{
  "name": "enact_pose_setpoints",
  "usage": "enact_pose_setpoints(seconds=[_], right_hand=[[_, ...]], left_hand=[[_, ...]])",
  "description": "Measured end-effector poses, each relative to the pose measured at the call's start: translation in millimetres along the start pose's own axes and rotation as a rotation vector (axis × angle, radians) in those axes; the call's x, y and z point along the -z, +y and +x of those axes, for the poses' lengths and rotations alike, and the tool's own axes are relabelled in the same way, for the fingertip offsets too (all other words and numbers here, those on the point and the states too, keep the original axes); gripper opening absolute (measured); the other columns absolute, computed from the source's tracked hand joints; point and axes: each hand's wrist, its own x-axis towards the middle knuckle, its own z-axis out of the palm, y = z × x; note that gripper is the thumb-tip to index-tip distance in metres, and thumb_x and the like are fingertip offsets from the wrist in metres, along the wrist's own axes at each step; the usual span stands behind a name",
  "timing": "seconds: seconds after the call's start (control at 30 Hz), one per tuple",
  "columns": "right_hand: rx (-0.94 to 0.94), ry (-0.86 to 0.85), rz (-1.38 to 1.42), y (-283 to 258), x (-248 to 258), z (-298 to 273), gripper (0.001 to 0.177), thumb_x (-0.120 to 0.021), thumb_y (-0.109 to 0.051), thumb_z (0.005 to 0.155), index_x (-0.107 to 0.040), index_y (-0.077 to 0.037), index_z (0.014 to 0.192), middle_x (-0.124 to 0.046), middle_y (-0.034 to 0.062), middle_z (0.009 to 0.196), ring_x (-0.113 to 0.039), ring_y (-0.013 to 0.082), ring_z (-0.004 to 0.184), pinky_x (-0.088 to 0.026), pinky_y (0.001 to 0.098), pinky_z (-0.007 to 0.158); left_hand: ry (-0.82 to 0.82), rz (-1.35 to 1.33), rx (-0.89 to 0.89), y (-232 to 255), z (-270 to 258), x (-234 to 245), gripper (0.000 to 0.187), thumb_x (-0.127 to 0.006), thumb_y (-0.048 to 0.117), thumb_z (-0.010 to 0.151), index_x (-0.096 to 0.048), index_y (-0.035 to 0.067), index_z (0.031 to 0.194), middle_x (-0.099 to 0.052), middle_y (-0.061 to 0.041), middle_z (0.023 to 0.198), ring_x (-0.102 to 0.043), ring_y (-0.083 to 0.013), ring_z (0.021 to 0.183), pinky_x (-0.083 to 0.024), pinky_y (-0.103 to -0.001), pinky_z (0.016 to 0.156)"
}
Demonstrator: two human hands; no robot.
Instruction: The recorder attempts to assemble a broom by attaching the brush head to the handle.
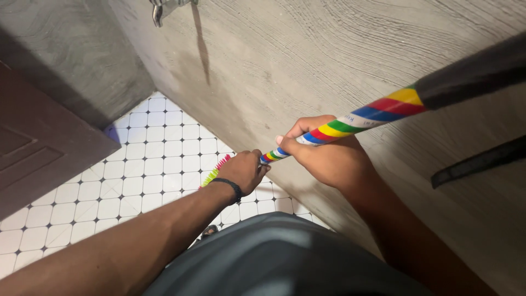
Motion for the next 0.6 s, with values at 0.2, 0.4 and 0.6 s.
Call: enact_pose_setpoints(seconds=[0.2, 0.4, 0.6], right_hand=[[-0.002, 0.085, -0.058, -2, 5, -9, 0.030, -0.075, -0.031, 0.088, -0.071, -0.005, 0.072, -0.055, 0.0046, 0.051, -0.050, 0.0132, 0.051, -0.042, 0.0329, 0.052], [-0.118, 0.148, -0.101, -19, 7, -18, 0.036, -0.073, -0.035, 0.090, -0.068, -0.005, 0.070, -0.055, 0.0076, 0.051, -0.053, 0.0167, 0.050, -0.045, 0.0355, 0.055], [0.142, 0.227, 0.084, -14, -1, -25, 0.036, -0.069, -0.026, 0.095, -0.064, -0.001, 0.069, -0.058, 0.0075, 0.054, -0.053, 0.0153, 0.051, -0.045, 0.0331, 0.054]], left_hand=[[-0.017, -0.010, -0.021, 19, -10, 4, 0.036, -0.063, 0.038, 0.095, -0.063, 0.004, 0.107, -0.069, -0.022, 0.100, -0.068, -0.0413, 0.095, -0.053, -0.053, 0.084], [-0.032, -0.008, -0.080, 26, -15, 2, 0.033, -0.064, 0.036, 0.093, -0.064, 0.005, 0.105, -0.072, -0.020, 0.096, -0.070, -0.0393, 0.093, -0.054, -0.052, 0.081], [0.083, 0.053, -0.099, 44, -35, 23, 0.029, -0.069, 0.033, 0.077, -0.070, 0.009, 0.093, -0.072, -0.018, 0.077, -0.070, -0.0395, 0.077, -0.055, -0.051, 0.074]])
